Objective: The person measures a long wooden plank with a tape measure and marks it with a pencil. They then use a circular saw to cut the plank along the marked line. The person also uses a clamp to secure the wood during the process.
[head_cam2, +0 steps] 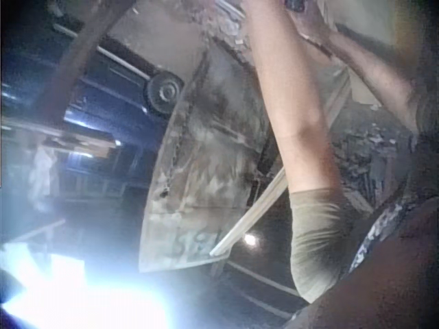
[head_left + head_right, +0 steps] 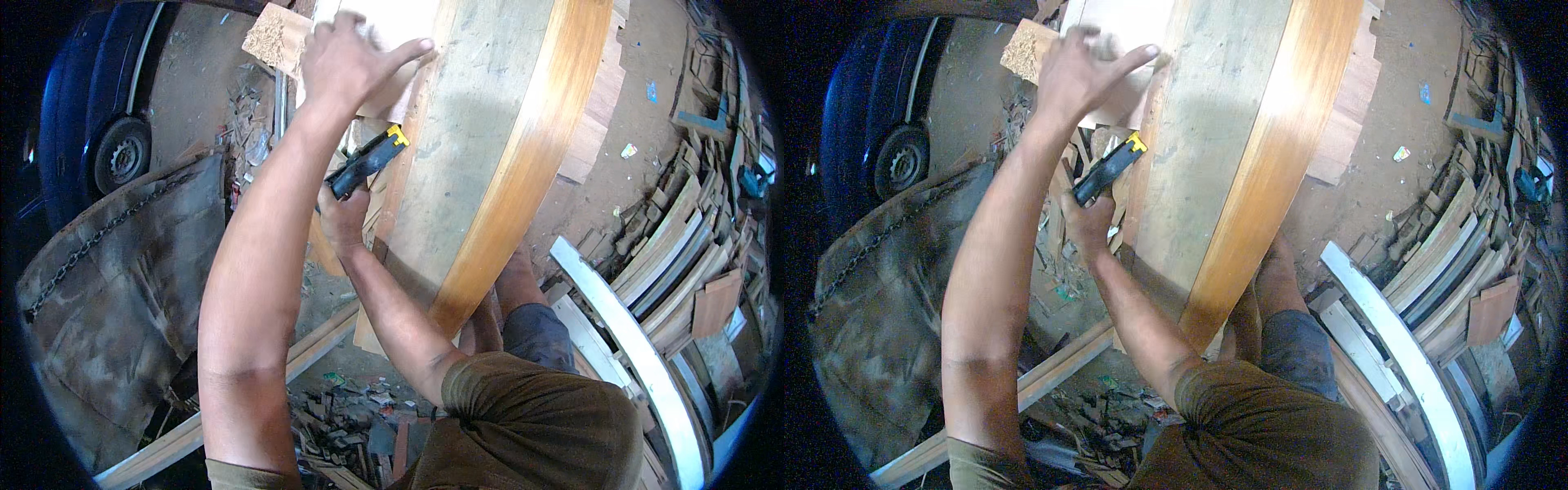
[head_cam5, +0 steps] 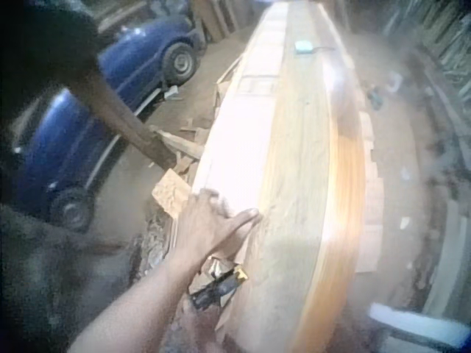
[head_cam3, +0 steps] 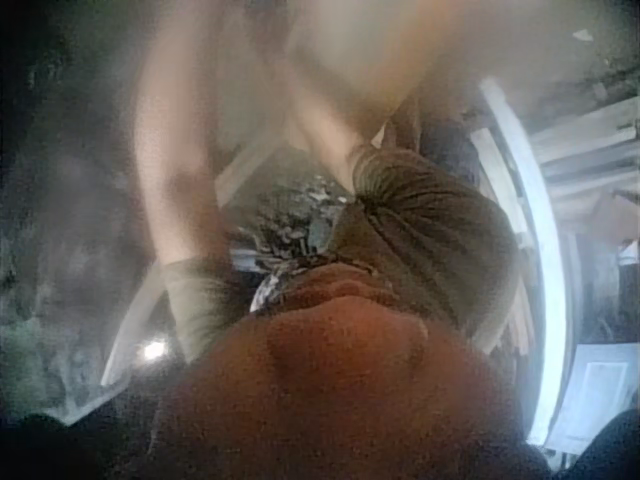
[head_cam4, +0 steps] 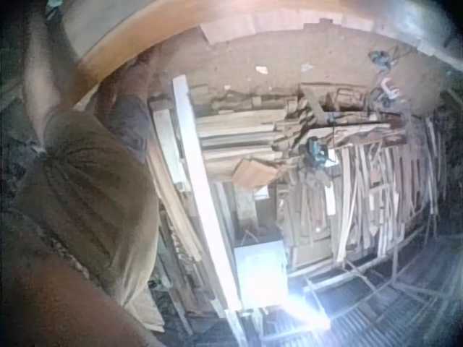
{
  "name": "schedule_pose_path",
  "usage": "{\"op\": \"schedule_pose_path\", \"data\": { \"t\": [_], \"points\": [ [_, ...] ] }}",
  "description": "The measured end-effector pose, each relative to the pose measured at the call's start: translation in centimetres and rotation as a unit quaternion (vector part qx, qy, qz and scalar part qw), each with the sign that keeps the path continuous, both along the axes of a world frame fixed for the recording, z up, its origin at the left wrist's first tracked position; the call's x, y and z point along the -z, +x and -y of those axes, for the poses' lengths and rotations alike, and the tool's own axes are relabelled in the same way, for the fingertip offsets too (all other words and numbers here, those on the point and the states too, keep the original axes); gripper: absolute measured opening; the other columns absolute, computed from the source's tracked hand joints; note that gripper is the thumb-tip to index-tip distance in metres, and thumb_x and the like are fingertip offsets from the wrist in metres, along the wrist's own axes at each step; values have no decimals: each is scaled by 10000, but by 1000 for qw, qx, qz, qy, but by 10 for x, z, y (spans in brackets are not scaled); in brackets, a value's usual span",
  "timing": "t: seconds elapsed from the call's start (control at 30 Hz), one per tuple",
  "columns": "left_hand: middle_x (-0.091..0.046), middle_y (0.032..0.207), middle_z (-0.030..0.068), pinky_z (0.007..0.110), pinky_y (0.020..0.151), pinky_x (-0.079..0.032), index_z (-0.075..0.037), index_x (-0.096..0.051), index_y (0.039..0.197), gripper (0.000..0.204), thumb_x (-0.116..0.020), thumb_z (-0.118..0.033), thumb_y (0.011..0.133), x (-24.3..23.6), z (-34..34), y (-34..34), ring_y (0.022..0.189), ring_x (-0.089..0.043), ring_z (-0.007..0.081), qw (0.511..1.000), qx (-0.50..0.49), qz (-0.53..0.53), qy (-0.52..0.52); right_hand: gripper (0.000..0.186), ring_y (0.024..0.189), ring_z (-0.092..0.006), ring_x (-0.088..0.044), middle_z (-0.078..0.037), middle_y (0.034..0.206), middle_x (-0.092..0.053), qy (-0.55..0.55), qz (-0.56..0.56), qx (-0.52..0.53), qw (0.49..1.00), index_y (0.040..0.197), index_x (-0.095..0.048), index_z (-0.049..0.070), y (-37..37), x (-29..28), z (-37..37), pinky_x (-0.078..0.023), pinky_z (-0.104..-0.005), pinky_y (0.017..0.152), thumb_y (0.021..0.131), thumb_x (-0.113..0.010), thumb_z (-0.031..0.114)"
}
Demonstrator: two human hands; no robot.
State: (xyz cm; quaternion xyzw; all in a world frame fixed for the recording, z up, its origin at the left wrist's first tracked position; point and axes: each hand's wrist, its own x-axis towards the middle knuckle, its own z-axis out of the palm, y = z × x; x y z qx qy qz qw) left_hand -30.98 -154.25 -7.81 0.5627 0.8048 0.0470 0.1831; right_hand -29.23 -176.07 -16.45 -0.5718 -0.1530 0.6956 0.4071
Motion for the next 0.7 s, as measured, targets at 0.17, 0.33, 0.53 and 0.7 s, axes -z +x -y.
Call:
{"op": "schedule_pose_path", "data": {
  "t": [0.17, 0.33, 0.53, 0.7],
  "points": [
    [-230, 1570, 369, 608, 1134, -375, -45, -218, 1588, 1429, -849, -786, 541, 33, -22, 3, 1367, -363, 611, 992, 77, -102, -11, 332, 839, -165, -622, -57, 892, -625, 35, 21, 57, 998, 1043, -594, 6, -10, -2, -14, -509, -318, 810, 793, -789, 101],
    [-270, 1537, 434, 617, 1084, -440, -13, -284, 1573, 1373, -846, -765, 572, 40, -18, 6, 1389, -366, 604, 992, 81, -87, -32, 355, 841, -155, -612, -69, 927, -629, 10, 52, 53, 997, 1044, -588, 4, -7, 4, -40, -499, -326, 831, 808, -810, 150],
    [-119, 1597, 420, 677, 1128, -356, -58, -112, 1625, 1493, -844, -777, 541, 46, -20, -2, 1425, -233, 652, 995, 75, -46, -54, 378, 883, -205, -614, -87, 937, -644, -51, 31, 51, 997, 1041, -605, -21, -7, -17, -54, -486, -384, 855, 818, -821, 195],
    [-79, 1613, 402, 696, 1120, -346, -70, -75, 1631, 1514, -827, -800, 539, 44, -24, 1, 1444, -191, 646, 994, 76, -46, -71, 396, 900, -222, -617, -103, 960, -646, 11, 92, 75, 993, 1044, -616, -20, -9, 8, -44, -484, -393, 869, 800, -839, 197]
  ]
}}
